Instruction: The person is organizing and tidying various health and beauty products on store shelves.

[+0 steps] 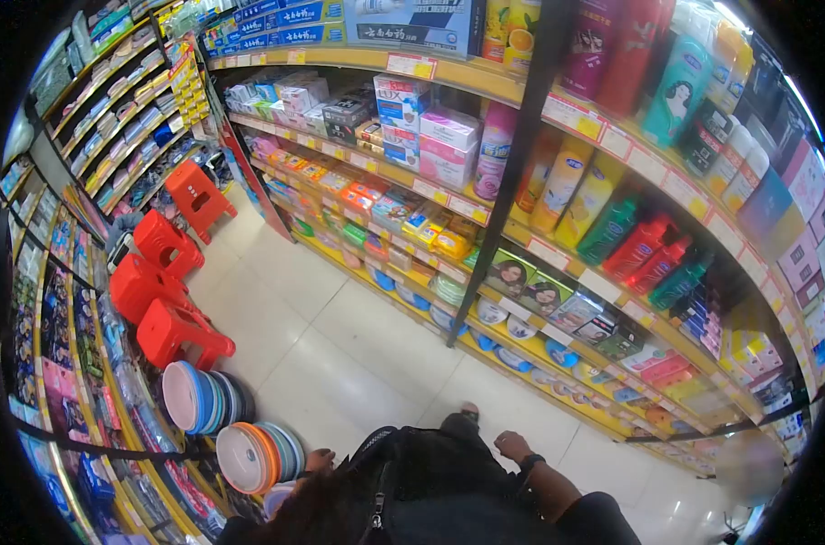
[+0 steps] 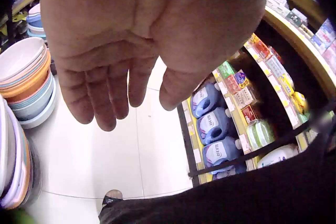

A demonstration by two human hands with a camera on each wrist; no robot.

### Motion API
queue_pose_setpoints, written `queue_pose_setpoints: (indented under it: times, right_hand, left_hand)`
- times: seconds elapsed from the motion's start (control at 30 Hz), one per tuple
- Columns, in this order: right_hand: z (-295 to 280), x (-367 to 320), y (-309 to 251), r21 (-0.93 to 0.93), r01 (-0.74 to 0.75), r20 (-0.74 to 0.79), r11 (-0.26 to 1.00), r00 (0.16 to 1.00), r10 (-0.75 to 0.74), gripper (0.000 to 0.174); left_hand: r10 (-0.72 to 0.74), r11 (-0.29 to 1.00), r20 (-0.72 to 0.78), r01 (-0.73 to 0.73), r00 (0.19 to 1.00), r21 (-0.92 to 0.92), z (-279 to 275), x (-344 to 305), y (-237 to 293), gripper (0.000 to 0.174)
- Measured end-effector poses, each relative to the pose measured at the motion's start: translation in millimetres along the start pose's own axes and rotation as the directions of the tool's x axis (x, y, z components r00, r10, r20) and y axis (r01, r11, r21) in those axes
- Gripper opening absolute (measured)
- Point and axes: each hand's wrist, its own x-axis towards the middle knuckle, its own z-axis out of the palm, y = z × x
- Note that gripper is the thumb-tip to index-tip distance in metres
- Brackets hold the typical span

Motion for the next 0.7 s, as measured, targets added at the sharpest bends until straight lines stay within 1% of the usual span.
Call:
queue_pose_setpoints:
  times: [0.03, 0.07, 0.13, 0.17, 0.23, 0.27, 0.3, 0.37, 0.4, 0.47, 0.5, 0.53, 0.57, 0.6, 0.63, 0.67, 0.7]
  right_hand:
    - [0.0, 7.0, -2.0, 0.105, -0.153, 0.006, 0.983, 0.988, 0.153, 0.03]
    - [-0.9, 14.3, 0.2, 0.105, -0.157, 0.006, 0.982, 0.987, 0.158, 0.03]
    - [-3.5, 26.2, 2.8, -0.022, -0.078, 0.059, 0.997, 0.995, 0.079, 0.028]
    - [-3.4, 31.9, 0.8, -0.019, -0.081, 0.064, 0.997, 0.995, 0.082, 0.028]
    - [-11.6, 47.9, -12.2, -0.007, -0.184, 0.056, 0.983, 0.981, 0.184, 0.028]
    - [-15.3, 54.5, -17.1, -0.025, -0.102, 0.062, 0.995, 0.993, 0.103, 0.028]
    - [-17.8, 62.8, -23.0, -0.02, -0.1, 0.064, 0.995, 0.993, 0.101, 0.028]
    - [-22.2, 82.7, -36.4, -0.115, 0.019, 0.114, 0.993, 0.993, -0.006, 0.03]
    - [-23.9, 92.9, -46.0, -0.091, -0.013, 0.106, 0.996, 0.994, 0.023, 0.032]
    - [-24.2, 117.2, -56.3, -0.097, -0.005, 0.105, 0.995, 0.994, 0.015, 0.032]
    - [-22.0, 130.6, -60.4, -0.11, -0.004, 0.102, 0.994, 0.995, 0.016, 0.033]
    - [-11.6, 152.3, -47.0, -0.23, 0.176, 0.107, 0.957, 0.982, -0.155, 0.034]
    - [-18.9, 160.7, -60.7, -0.102, 0.055, 0.116, 0.993, 0.992, -0.043, 0.034]
    - [-25.3, 169.0, -70.7, -0.098, 0.064, 0.108, 0.993, 0.993, -0.053, 0.034]
    - [-33.4, 177.5, -80.6, -0.097, 0.075, 0.097, 0.992, 0.993, -0.065, 0.033]
    - [-41.1, 184.4, -89.8, -0.086, 0.075, 0.099, 0.993, 0.993, -0.066, 0.033]
    - [-47.8, 190.8, -98.2, -0.019, 0.049, 0.073, 0.999, 0.996, -0.047, 0.031]
  left_hand:
    - [-0.063, 0.995, -0.002, 0.062, 0.998, -0.081, 4.4, -10.7, 5.8, 0.045]
    - [-0.062, 0.995, 0.002, 0.062, 0.998, -0.081, 4.4, -12.5, 8.9, 0.045]
    - [0.023, 1.0, 0.128, -0.026, 0.991, 0.018, 0.8, -16.5, 15.2, 0.045]
    - [0.018, 1.0, 0.13, -0.021, 0.991, 0.022, 0.3, -22.0, 17.4, 0.045]
    - [0.036, 0.991, 0.102, -0.023, 0.994, -0.13, -9.4, -35.1, 31.9, 0.046]
    - [-0.009, 0.994, 0.137, 0.024, 0.99, -0.107, -2.4, -14.6, 12.1, 0.047]
    - [-0.012, 0.995, 0.135, 0.025, 0.991, -0.102, -8.3, -12.0, 13.0, 0.047]
    - [-0.022, 0.991, 0.113, 0.037, 0.993, -0.13, -21.2, -9.3, 13.6, 0.048]
    - [-0.025, 0.992, 0.106, 0.038, 0.994, -0.124, -28.9, -11.1, 20.3, 0.048]
    - [-0.08, 0.996, 0.064, 0.082, 0.995, -0.022, -44.6, -12.4, 35.9, 0.046]
    - [-0.085, 0.996, 0.055, 0.086, 0.995, -0.01, -20.4, 1.9, -17.4, 0.046]
    - [-0.071, 0.997, 0.044, 0.069, 0.997, 0.045, -5.5, 18.5, -51.8, 0.043]
    - [-0.059, 0.993, 0.038, 0.055, 0.998, 0.101, -24.1, 58.5, -50.3, 0.042]
    - [0.217, 0.918, 0.196, -0.268, 0.956, 0.291, -38.1, 60.9, -48.2, 0.042]
    - [0.212, 0.916, 0.196, -0.265, 0.957, 0.302, -43.2, 63.5, -45.7, 0.042]
    - [0.301, 0.894, 0.155, -0.335, 0.941, 0.297, -43.4, 64.8, -42.8, 0.038]
    - [0.387, 0.866, 0.114, -0.404, 0.915, 0.296, -46.2, 65.7, -36.1, 0.036]
